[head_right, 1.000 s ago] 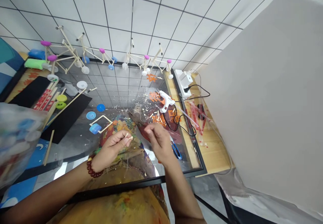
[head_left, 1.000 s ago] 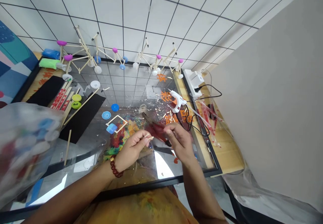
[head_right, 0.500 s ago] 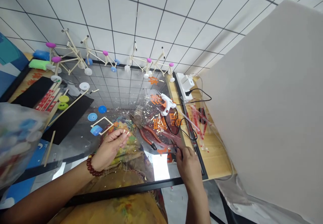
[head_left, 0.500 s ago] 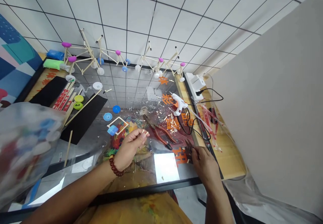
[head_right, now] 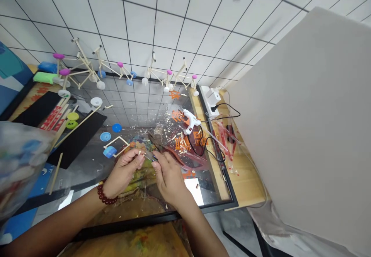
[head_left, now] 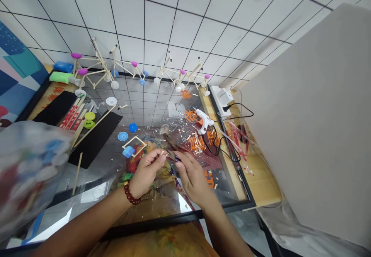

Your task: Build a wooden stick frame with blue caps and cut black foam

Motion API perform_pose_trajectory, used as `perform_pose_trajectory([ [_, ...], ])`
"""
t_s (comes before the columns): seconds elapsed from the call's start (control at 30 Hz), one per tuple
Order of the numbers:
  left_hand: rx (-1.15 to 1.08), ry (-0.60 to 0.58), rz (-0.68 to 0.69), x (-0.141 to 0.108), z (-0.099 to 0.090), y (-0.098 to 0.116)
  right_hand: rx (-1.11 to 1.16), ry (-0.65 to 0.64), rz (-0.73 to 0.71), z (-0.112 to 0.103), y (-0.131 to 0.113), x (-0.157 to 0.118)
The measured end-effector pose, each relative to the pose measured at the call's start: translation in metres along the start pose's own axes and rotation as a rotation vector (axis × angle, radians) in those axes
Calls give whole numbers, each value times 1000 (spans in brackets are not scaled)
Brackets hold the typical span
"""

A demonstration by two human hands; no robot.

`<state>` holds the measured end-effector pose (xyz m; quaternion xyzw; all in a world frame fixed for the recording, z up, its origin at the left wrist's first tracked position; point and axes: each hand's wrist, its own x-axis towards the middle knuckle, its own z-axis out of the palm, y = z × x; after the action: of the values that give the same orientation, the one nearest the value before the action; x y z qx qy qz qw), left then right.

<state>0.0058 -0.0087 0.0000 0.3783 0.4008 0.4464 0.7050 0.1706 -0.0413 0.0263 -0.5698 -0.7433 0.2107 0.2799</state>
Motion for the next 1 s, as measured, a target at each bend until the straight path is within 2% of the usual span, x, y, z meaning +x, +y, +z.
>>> perform_pose_trajectory([
  [0.17, 148, -36, 91, 1, -5, 0, 39, -66, -6, 6, -1, 1],
  [0.33, 304, -113, 162, 2, -9, 3, 133, -235, 58, 3, -4, 0],
  [0.43, 286, -144, 146, 3, -10, 5, 244, -233, 54, 4, -2, 1],
  [0.53, 132, -175, 43, 4, -10, 4, 346, -200, 41, 7, 1, 0],
  [0.7, -231, -289, -295, 3, -9, 1, 449, -201, 46, 12, 8, -9],
  [0.83, -364, -396, -496, -1, -8, 1, 464, -214, 25, 11, 12, -17],
  [0.9, -269, -362, -432, -3, -6, 1, 415, -202, 13, 8, 14, -20],
  [1.0, 78, -217, -99, -6, -2, 3, 293, -135, 25, 6, 13, -21],
])
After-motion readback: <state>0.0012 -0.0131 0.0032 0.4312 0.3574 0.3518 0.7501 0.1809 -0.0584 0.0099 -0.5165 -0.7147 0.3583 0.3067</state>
